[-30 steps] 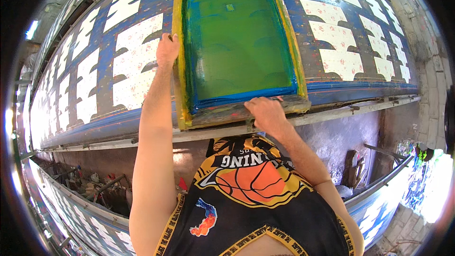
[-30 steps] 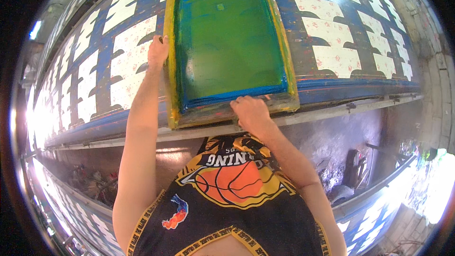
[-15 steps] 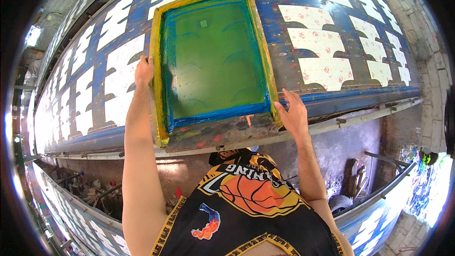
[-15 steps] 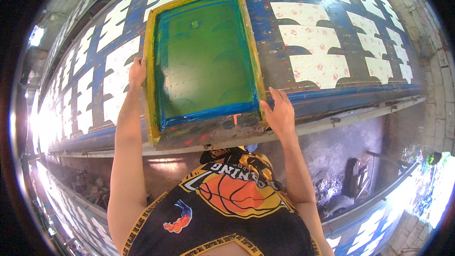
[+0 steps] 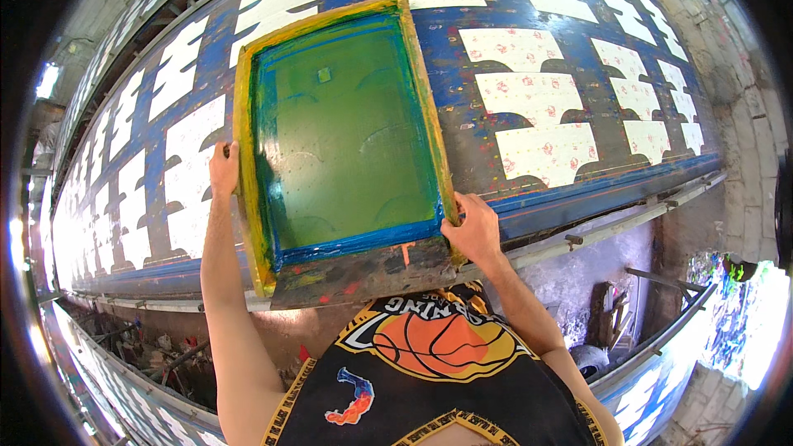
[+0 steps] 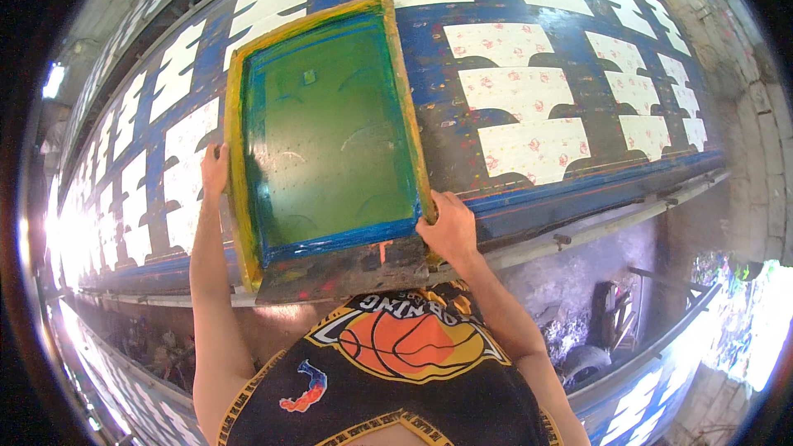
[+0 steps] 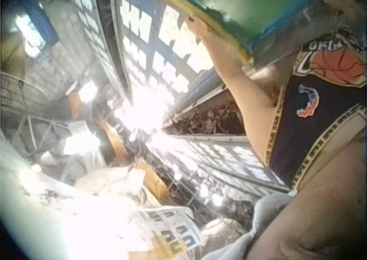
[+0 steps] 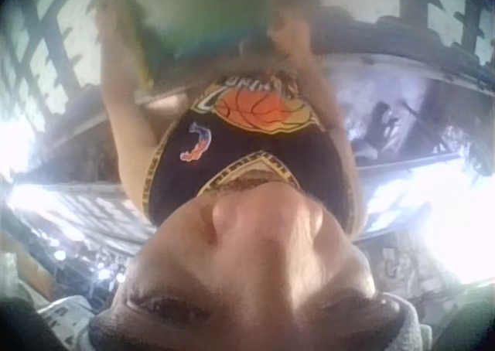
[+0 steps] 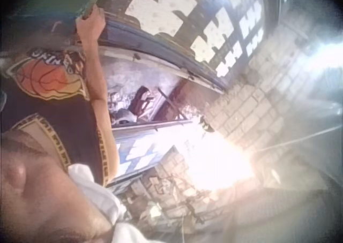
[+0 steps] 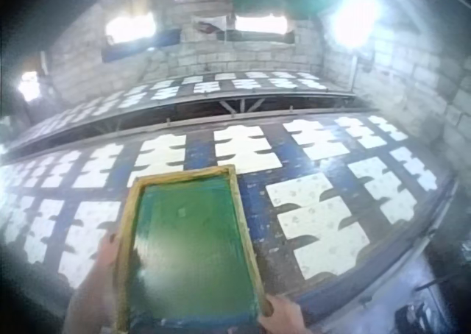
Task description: The person uses a squeegee to pull green ink across a screen printing frame placed over fabric on a long table. The person repeatedly repositions the frame and pulls the squeegee to apply ink to successive sections of the fabric.
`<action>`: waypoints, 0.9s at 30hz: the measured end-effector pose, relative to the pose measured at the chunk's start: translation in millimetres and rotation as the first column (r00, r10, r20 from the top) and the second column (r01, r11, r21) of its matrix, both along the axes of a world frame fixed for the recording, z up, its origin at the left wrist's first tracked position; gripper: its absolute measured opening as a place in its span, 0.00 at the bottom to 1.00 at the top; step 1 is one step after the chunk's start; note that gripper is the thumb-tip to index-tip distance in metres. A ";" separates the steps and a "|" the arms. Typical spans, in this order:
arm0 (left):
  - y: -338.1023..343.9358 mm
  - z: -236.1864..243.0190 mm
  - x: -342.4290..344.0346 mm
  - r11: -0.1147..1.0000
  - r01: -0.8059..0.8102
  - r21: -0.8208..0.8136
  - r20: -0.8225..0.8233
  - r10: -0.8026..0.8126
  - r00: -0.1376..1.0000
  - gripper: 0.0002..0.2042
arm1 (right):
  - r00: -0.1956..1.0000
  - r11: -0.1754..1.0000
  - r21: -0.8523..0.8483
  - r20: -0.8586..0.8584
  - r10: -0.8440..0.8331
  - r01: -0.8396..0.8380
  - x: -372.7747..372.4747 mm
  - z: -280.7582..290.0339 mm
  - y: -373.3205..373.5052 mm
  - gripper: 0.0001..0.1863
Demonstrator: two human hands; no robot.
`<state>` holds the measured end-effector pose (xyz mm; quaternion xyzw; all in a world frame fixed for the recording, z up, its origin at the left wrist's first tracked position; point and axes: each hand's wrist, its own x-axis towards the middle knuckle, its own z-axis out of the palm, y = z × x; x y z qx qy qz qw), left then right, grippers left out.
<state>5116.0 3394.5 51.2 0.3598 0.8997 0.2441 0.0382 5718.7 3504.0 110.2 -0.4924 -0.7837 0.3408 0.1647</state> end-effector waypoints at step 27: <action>256.1 46.9 384.2 0.996 -0.071 0.051 0.139 0.064 0.988 0.26 | 0.983 0.982 0.141 -0.147 -0.108 0.128 367.2 14.3 263.7 0.27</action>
